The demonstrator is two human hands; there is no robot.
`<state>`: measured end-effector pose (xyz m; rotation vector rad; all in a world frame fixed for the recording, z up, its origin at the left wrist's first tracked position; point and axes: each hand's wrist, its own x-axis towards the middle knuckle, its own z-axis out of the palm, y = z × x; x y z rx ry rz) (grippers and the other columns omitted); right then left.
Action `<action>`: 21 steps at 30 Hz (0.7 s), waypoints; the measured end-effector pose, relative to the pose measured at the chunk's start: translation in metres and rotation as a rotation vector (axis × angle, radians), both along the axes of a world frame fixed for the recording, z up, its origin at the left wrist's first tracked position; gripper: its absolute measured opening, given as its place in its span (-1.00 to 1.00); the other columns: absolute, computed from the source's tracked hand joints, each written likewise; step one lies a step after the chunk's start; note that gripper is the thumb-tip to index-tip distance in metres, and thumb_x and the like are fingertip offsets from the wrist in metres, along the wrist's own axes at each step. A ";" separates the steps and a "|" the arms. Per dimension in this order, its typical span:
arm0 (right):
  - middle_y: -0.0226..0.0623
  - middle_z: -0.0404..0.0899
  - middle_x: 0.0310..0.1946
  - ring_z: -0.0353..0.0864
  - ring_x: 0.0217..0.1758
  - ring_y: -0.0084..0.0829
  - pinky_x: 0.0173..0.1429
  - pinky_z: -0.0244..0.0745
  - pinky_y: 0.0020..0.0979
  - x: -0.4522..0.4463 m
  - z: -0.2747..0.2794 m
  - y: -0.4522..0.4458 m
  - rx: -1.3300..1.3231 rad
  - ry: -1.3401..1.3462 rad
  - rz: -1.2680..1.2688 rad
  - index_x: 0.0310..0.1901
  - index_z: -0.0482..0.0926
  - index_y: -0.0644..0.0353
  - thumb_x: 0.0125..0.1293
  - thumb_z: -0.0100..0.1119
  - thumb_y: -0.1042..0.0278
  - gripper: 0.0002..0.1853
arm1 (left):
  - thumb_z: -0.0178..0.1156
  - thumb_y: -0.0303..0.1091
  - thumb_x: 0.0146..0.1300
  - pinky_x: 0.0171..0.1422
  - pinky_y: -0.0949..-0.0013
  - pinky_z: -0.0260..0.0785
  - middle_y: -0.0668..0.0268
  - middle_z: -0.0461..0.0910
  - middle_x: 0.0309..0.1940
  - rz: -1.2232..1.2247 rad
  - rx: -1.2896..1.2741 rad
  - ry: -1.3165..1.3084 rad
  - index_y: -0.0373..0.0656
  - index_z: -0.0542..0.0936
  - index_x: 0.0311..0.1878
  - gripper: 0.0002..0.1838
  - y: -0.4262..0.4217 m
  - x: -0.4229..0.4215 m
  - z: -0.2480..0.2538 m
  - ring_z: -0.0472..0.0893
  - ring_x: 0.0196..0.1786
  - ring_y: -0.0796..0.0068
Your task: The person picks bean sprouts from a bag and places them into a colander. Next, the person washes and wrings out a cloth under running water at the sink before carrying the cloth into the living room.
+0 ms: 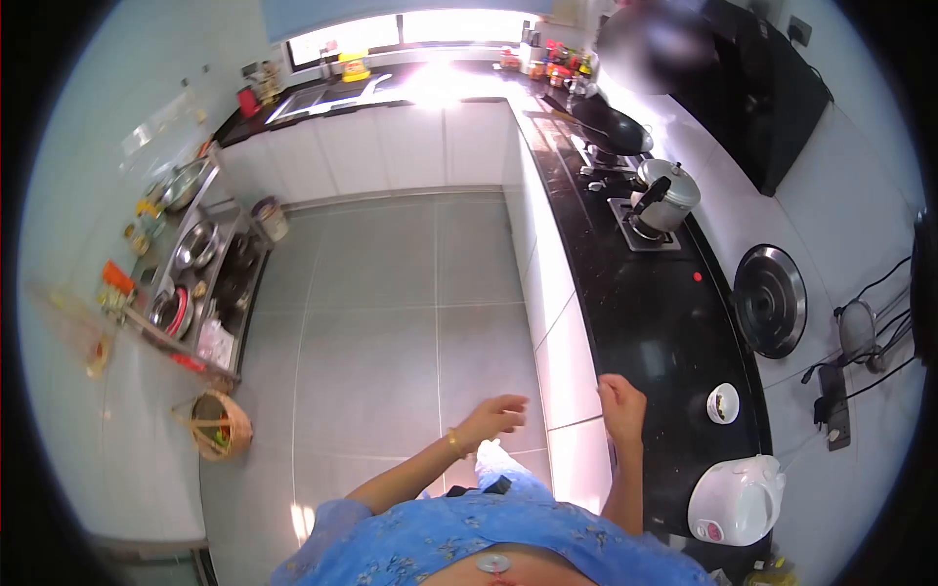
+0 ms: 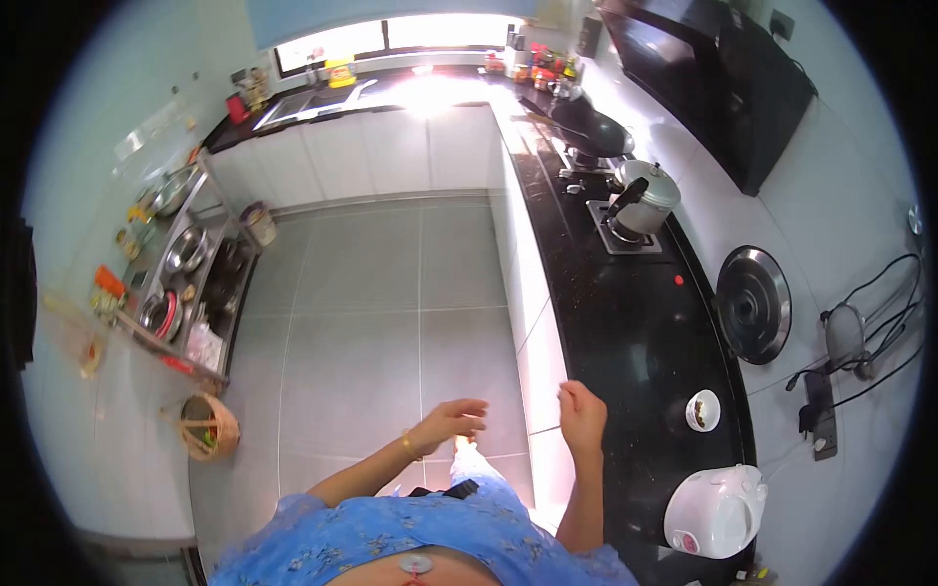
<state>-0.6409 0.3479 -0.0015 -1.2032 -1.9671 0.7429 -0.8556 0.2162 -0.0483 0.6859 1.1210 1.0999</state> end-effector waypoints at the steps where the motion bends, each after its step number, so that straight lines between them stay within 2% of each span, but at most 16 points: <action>1: -0.11 0.54 -0.53 0.57 -0.50 -0.31 -0.36 0.42 -0.43 -0.026 -0.002 0.023 -0.003 0.006 0.021 -0.32 0.57 0.26 0.13 0.10 0.45 -0.89 | 0.15 -0.36 0.15 0.00 0.41 0.40 0.20 0.45 -0.03 0.047 -0.005 0.005 -0.27 0.38 0.16 -0.52 0.011 -0.027 -0.004 0.53 -0.08 0.44; 4: -0.07 0.56 -0.46 0.59 -0.41 -0.18 -0.31 0.44 -0.33 -0.115 -0.016 0.094 -0.011 -0.025 0.121 -0.32 0.57 0.24 0.15 0.04 0.41 -0.86 | 0.14 -0.35 0.17 -0.02 0.40 0.43 0.19 0.47 -0.06 0.262 -0.075 -0.039 -0.28 0.39 0.11 -0.57 0.040 -0.113 -0.003 0.56 -0.12 0.38; 6: -0.12 0.59 -0.47 0.61 -0.42 -0.27 -0.32 0.45 -0.39 -0.185 -0.024 0.137 0.047 -0.008 0.245 -0.32 0.58 0.29 0.15 0.07 0.41 -0.84 | 0.14 -0.34 0.18 -0.06 0.38 0.45 0.20 0.51 -0.13 0.445 -0.107 -0.172 -0.27 0.41 0.06 -0.61 0.053 -0.174 -0.005 0.58 -0.14 0.34; 7: -0.11 0.58 -0.45 0.59 -0.38 -0.20 -0.30 0.45 -0.34 -0.222 -0.027 0.155 0.064 -0.030 0.314 -0.31 0.57 0.28 0.15 0.05 0.40 -0.84 | 0.13 -0.34 0.19 -0.08 0.38 0.46 0.20 0.53 -0.17 0.528 -0.078 -0.180 -0.26 0.42 0.05 -0.63 0.058 -0.204 -0.003 0.58 -0.16 0.34; 8: -0.09 0.57 -0.43 0.58 -0.35 -0.12 -0.27 0.44 -0.29 -0.260 -0.027 0.170 0.081 -0.052 0.385 -0.31 0.57 0.27 0.16 0.04 0.38 -0.83 | 0.12 -0.34 0.20 -0.10 0.37 0.47 0.21 0.54 -0.21 0.613 -0.050 -0.188 -0.25 0.42 0.03 -0.65 0.062 -0.232 -0.001 0.59 -0.18 0.34; 10: -0.09 0.56 -0.41 0.56 -0.32 -0.10 -0.24 0.43 -0.24 -0.334 -0.015 0.186 0.116 -0.037 0.548 -0.30 0.56 0.25 0.16 0.03 0.37 -0.83 | 0.12 -0.34 0.21 -0.16 0.39 0.47 0.22 0.55 -0.23 0.800 -0.031 -0.148 -0.24 0.44 0.00 -0.69 0.068 -0.286 0.000 0.59 -0.21 0.36; 11: -0.09 0.56 -0.41 0.56 -0.32 -0.10 -0.24 0.43 -0.24 -0.367 -0.011 0.189 0.111 -0.046 0.562 -0.30 0.56 0.25 0.16 0.03 0.37 -0.83 | 0.12 -0.34 0.21 -0.16 0.39 0.47 0.22 0.55 -0.23 0.813 -0.037 -0.157 -0.24 0.44 0.00 -0.69 0.069 -0.311 0.000 0.59 -0.21 0.36; 13: -0.09 0.56 -0.41 0.56 -0.32 -0.11 -0.25 0.44 -0.25 -0.434 -0.005 0.201 0.040 -0.020 0.776 -0.28 0.56 0.23 0.15 0.04 0.36 -0.83 | 0.10 -0.37 0.22 -0.22 0.41 0.48 0.21 0.55 -0.26 0.982 -0.007 -0.235 -0.23 0.45 -0.03 -0.73 0.074 -0.364 -0.001 0.58 -0.24 0.37; 17: -0.09 0.55 -0.42 0.56 -0.33 -0.12 -0.25 0.44 -0.26 -0.555 -0.021 0.241 -0.003 0.006 0.933 -0.29 0.57 0.21 0.15 0.04 0.37 -0.84 | 0.06 -0.41 0.23 -0.26 0.41 0.48 0.21 0.55 -0.29 1.137 0.028 -0.317 -0.23 0.46 -0.05 -0.77 0.092 -0.478 -0.019 0.58 -0.26 0.38; 19: -0.09 0.55 -0.41 0.54 -0.30 -0.08 -0.23 0.43 -0.18 -0.611 -0.042 0.268 -0.099 -0.068 0.853 -0.30 0.55 0.18 0.16 -0.01 0.32 -0.82 | 0.04 -0.44 0.24 -0.30 0.40 0.48 0.21 0.55 -0.30 1.168 0.032 -0.383 -0.23 0.46 -0.06 -0.79 0.108 -0.546 -0.024 0.58 -0.27 0.38; 21: -0.09 0.56 -0.42 0.55 -0.32 -0.09 -0.25 0.44 -0.20 -0.665 -0.043 0.294 -0.078 -0.101 0.830 -0.30 0.56 0.17 0.15 0.00 0.34 -0.83 | 0.04 -0.43 0.25 -0.29 0.39 0.49 0.22 0.56 -0.31 1.185 0.067 -0.401 -0.22 0.47 -0.07 -0.80 0.128 -0.623 -0.035 0.58 -0.30 0.38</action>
